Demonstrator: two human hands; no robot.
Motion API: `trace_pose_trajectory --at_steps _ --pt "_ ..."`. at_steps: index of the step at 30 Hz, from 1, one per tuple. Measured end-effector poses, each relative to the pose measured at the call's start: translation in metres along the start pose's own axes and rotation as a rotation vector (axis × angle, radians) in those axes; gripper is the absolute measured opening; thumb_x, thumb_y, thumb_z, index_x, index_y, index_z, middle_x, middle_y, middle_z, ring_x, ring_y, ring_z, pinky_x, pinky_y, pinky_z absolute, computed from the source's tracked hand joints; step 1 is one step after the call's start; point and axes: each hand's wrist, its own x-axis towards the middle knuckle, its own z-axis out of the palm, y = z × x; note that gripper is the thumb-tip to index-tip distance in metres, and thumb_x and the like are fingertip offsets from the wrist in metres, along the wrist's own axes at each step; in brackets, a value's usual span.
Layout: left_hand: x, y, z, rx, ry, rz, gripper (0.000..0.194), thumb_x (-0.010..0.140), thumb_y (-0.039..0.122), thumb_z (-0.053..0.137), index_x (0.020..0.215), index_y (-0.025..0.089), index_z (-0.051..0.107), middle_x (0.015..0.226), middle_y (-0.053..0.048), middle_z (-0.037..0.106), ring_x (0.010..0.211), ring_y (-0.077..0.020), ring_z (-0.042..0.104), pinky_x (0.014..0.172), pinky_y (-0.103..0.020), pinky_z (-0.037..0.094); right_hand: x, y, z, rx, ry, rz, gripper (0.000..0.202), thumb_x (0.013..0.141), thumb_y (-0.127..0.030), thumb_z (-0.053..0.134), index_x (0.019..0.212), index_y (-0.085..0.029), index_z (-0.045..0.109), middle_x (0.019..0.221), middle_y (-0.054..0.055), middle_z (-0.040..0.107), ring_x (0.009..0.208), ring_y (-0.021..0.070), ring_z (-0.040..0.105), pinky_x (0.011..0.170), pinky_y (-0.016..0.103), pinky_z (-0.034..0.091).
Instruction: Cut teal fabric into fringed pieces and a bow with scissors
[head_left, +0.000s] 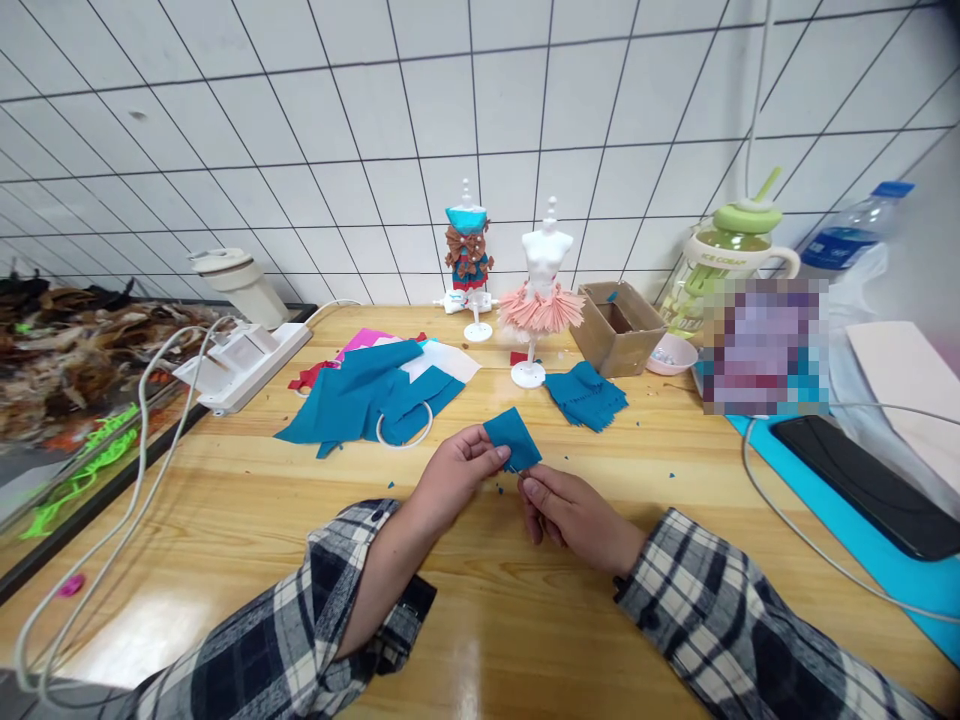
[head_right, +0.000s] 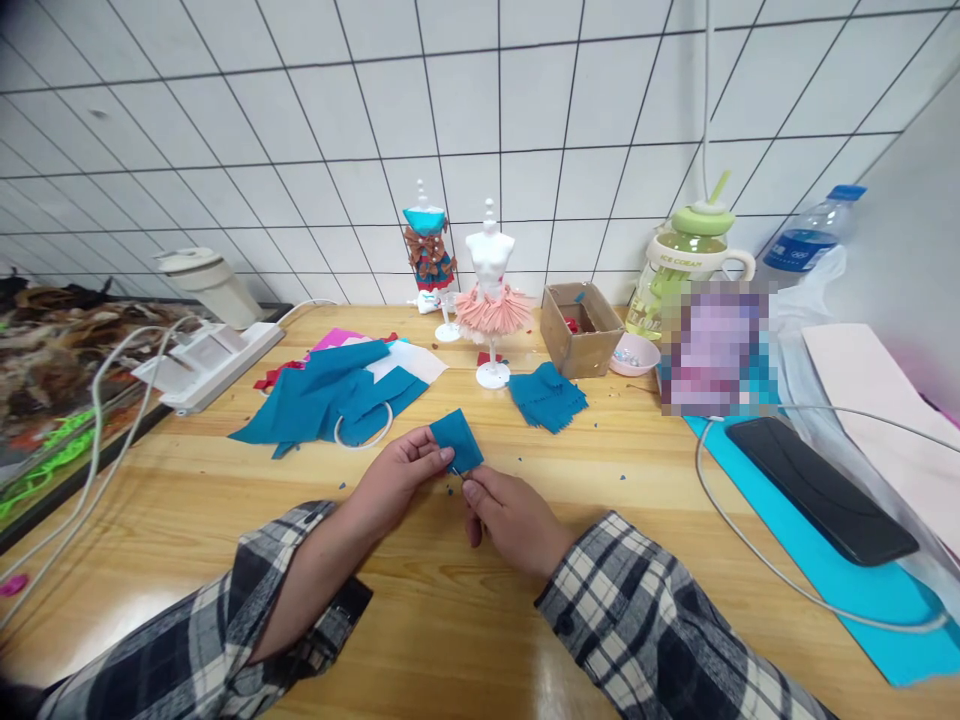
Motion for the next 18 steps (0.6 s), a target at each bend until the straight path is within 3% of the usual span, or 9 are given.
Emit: trace_pose_trajectory --at_steps 18 --pt "-0.0022 0.0036 0.0035 0.016 0.037 0.01 0.027 0.069 0.032 0.079 0.085 0.014 0.066 0.078 -0.004 0.072 0.07 -0.0144 0.063 0.069 -0.024 0.046 0.0007 0.0019 0.0005 -0.046 -0.006 0.005 0.033 0.1 -0.042 0.027 0.08 -0.022 0.044 0.061 -0.003 0.061 0.047 0.0107 0.048 0.053 0.025 0.037"
